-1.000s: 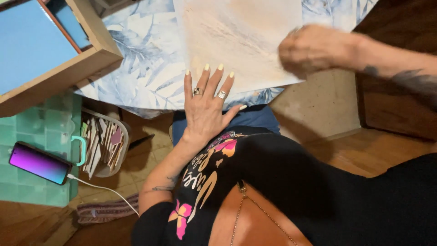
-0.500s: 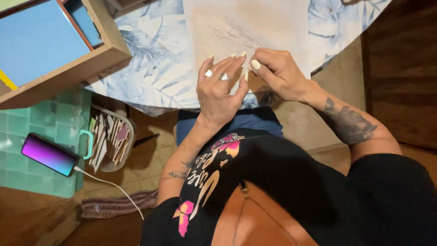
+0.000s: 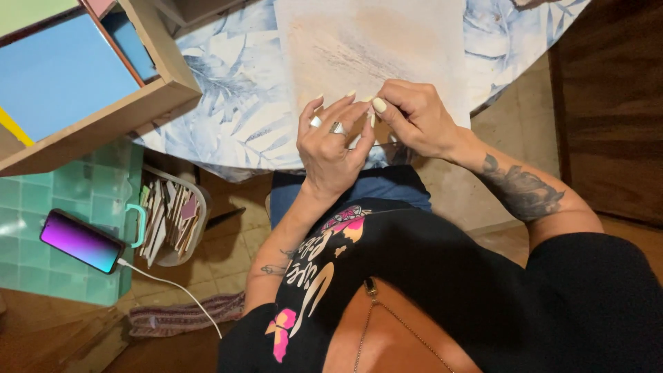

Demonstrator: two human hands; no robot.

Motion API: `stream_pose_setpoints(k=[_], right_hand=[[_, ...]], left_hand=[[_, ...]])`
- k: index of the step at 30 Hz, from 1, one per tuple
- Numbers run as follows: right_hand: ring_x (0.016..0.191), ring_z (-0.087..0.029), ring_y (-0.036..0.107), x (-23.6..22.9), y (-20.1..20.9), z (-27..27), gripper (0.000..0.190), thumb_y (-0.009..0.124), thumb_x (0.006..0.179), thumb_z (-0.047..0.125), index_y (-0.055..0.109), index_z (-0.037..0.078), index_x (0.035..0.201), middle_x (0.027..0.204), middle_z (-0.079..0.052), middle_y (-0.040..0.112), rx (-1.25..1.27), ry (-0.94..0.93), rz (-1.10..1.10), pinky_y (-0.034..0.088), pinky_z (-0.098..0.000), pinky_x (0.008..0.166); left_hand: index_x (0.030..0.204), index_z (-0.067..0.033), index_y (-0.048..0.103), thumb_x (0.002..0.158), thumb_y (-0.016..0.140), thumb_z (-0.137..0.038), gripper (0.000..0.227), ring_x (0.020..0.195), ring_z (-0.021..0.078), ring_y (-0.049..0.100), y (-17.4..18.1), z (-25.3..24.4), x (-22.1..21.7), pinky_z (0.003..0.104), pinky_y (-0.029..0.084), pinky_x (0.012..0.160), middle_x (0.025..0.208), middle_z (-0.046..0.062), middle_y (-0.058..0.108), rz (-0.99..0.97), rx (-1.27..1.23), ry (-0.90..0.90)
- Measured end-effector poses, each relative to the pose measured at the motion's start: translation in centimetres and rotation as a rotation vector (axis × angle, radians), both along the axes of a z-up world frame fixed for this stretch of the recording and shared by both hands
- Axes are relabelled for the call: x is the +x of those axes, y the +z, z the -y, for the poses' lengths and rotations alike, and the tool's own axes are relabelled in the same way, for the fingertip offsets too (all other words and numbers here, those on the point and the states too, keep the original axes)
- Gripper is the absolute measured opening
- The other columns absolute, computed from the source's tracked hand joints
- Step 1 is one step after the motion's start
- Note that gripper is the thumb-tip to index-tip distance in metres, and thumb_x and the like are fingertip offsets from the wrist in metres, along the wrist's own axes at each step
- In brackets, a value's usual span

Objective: A person is meticulously picking up and positioning small pieces of white yarn onto a paper template as part of a craft project.

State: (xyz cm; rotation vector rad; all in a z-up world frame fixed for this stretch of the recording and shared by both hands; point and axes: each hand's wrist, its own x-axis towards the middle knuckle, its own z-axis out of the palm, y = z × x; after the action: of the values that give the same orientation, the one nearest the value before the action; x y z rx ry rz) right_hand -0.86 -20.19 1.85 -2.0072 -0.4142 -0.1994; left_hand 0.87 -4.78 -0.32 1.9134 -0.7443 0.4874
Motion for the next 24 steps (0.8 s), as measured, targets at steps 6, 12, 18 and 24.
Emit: stream_pose_setpoints(k=[6,12,18,24], right_hand=[[0.048,-0.024,0.043,-0.2,0.1,-0.1,0.022,0.048,0.09,0.011,0.051,0.003,0.069,0.057,-0.009,0.041,-0.072,-0.016,0.045,0.036,-0.0279,0.046],[0.059,-0.024,0.052,-2.4,-2.3,5.0,0.014,0.055,0.077,0.013,0.047,0.006,0.069,0.063,-0.008,0.042,-0.93,-0.05,0.286,0.042,-0.0299,0.05],[0.06,-0.026,0.052,-0.5,-3.6,3.9,0.014,0.051,0.079,0.015,0.045,0.006,0.069,0.063,-0.008,0.042,-0.94,0.017,0.272,0.043,-0.0324,0.05],[0.056,-0.017,0.026,9.8,-3.2,-3.7,0.017,0.041,0.082,0.002,0.034,0.009,0.068,0.064,-0.005,0.034,-0.856,0.047,0.237,0.026,-0.0309,0.047]], left_hand=[[0.092,-0.0114,0.063,0.074,0.064,-0.01,0.019,0.09,0.02,0.061,0.2,-0.3,-0.1,0.04,0.035,0.09,0.084,0.001,0.064,0.027,0.041,-0.004],[0.1,-0.0108,0.059,0.076,0.062,-0.031,0.032,0.1,0.0279,0.051,0.5,-2.5,-0.5,0.054,0.02,0.094,0.102,0.008,0.057,0.069,0.396,-0.054],[0.109,-0.009,0.057,0.074,0.064,-0.032,0.042,0.113,0.0302,0.043,0.2,-4.0,-0.6,0.058,0.009,0.098,0.115,0.012,0.052,-0.002,0.478,-0.161],[0.115,-0.016,0.054,0.074,0.059,-0.045,0.05,0.118,0.0253,0.04,0.5,-4.5,-0.6,0.055,0.015,0.099,0.122,0.006,0.048,0.036,0.738,-0.144]])
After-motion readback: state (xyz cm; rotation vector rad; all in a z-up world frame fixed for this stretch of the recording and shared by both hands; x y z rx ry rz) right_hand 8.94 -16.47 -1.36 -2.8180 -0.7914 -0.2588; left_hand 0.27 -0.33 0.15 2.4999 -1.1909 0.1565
